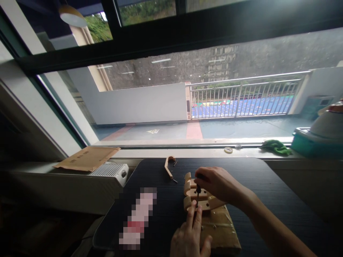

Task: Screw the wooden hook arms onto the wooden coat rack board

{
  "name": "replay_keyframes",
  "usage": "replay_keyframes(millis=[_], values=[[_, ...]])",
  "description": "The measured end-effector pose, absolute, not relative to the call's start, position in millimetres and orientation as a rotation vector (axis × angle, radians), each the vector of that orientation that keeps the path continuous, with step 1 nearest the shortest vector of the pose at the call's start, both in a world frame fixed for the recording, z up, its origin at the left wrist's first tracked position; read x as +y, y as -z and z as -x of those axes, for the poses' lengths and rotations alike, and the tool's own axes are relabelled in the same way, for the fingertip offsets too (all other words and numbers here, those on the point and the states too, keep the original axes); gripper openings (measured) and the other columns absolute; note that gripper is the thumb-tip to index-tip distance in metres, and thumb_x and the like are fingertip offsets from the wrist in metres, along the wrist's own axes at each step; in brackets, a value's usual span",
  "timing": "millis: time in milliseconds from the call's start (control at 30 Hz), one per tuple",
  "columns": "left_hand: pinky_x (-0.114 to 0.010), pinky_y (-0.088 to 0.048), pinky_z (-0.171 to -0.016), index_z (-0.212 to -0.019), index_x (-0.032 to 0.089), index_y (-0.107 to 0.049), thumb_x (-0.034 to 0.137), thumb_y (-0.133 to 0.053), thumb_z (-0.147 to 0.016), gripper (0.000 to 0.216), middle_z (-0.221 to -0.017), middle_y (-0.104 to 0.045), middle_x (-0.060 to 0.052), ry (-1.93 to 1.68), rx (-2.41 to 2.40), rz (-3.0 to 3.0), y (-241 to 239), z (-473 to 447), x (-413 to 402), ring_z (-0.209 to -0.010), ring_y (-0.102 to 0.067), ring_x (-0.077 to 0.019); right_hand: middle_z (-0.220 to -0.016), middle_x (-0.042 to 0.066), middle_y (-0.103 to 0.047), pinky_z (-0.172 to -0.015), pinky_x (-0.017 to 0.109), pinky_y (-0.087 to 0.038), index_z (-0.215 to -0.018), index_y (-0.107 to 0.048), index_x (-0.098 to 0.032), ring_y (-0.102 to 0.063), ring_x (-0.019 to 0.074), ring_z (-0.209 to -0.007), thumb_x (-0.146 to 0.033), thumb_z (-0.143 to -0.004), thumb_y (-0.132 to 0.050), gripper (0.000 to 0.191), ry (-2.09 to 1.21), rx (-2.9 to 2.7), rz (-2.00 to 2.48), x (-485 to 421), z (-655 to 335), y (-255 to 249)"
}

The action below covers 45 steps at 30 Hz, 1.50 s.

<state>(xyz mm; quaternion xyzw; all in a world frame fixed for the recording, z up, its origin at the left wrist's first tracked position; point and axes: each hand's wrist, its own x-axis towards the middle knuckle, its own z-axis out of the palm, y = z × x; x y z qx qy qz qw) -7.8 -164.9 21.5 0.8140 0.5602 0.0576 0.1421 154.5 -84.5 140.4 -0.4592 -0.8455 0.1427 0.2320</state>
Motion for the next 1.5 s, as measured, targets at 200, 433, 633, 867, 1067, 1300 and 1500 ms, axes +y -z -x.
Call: replay_keyframes(millis=[200,433,633,867,1067,1300,1500], values=[[-0.031,-0.044,-0.096,-0.145,0.014,-0.026,0.026,-0.047,-0.083,0.067,-0.152,-0.016,-0.011,-0.277,1.585,-2.422,-10.8,12.8,-165.8,-0.127,-0.043,-0.0280,-0.082,0.001,-0.067,-0.058,0.023,-0.031,-0.092,-0.067,-0.024,-0.056,0.0118,-0.068,-0.031,-0.087,-0.051,0.019,-0.362,-2.539,1.112,-88.6,-150.1,-157.5],[-0.031,-0.043,-0.097,-0.145,0.013,-0.026,0.026,-0.046,-0.082,0.068,-0.151,-0.017,-0.011,-0.268,1.586,-2.396,-12.7,10.9,-166.2,-0.127,-0.043,-0.0270,-0.067,-0.001,-0.062,-0.054,0.022,-0.029,-0.082,-0.065,-0.020,-0.048,0.0086,-0.057,-0.033,-0.090,-0.047,0.023,-0.353,-2.468,1.189,-85.9,-147.9,-147.1],[-0.032,-0.043,-0.097,-0.145,0.014,-0.027,0.026,-0.045,-0.081,0.067,-0.152,-0.017,-0.010,-0.213,1.611,-2.368,-18.0,8.9,-167.4,-0.124,-0.047,-0.0264,-0.064,-0.001,-0.059,-0.051,0.022,-0.025,-0.086,-0.063,-0.020,-0.047,0.0090,-0.053,-0.037,-0.089,-0.047,0.023,-0.313,-2.417,1.322,-84.0,-152.0,-144.0],[-0.030,-0.043,-0.097,-0.146,0.016,-0.024,0.026,-0.047,-0.082,0.069,-0.152,-0.016,-0.008,-0.216,1.597,-2.379,-12.3,12.5,-166.6,-0.127,-0.043,-0.0265,-0.076,0.000,-0.065,-0.053,0.024,-0.026,-0.081,-0.062,-0.021,-0.053,0.0102,-0.061,-0.027,-0.084,-0.051,0.013,-0.315,-2.660,1.087,-85.2,-153.4,-159.8],[-0.033,-0.045,-0.095,-0.146,0.015,-0.024,0.026,-0.047,-0.080,0.070,-0.152,-0.015,-0.009,-0.147,1.593,-2.358,-16.3,11.4,-165.2,-0.122,-0.049,-0.0285,-0.066,0.000,-0.062,-0.052,0.024,-0.024,-0.076,-0.056,-0.020,-0.050,0.0097,-0.056,-0.028,-0.087,-0.046,0.017,-0.359,-2.684,1.136,-79.6,-152.7,-149.3],[-0.034,-0.046,-0.093,-0.146,0.020,-0.023,0.025,-0.051,-0.078,0.074,-0.152,-0.014,-0.006,-0.147,1.611,-2.335,-7.7,11.0,-163.7,-0.120,-0.050,-0.0299,-0.057,-0.002,-0.052,-0.048,0.027,-0.015,-0.077,-0.052,-0.019,-0.038,0.0082,-0.047,-0.030,-0.090,-0.042,0.020,-0.258,-2.634,1.195,-74.9,-140.8,-144.4],[-0.033,-0.050,-0.087,-0.147,0.022,-0.023,0.029,-0.054,-0.077,0.076,-0.151,-0.024,-0.008,-0.148,1.602,-2.384,3.3,15.8,-162.9,-0.108,-0.059,-0.0287,-0.057,-0.001,-0.057,-0.048,0.023,-0.024,-0.068,-0.059,-0.021,-0.046,0.0090,-0.049,-0.032,-0.086,-0.052,0.022,-0.438,-2.694,1.183,-82.8,-166.0,-143.2]])
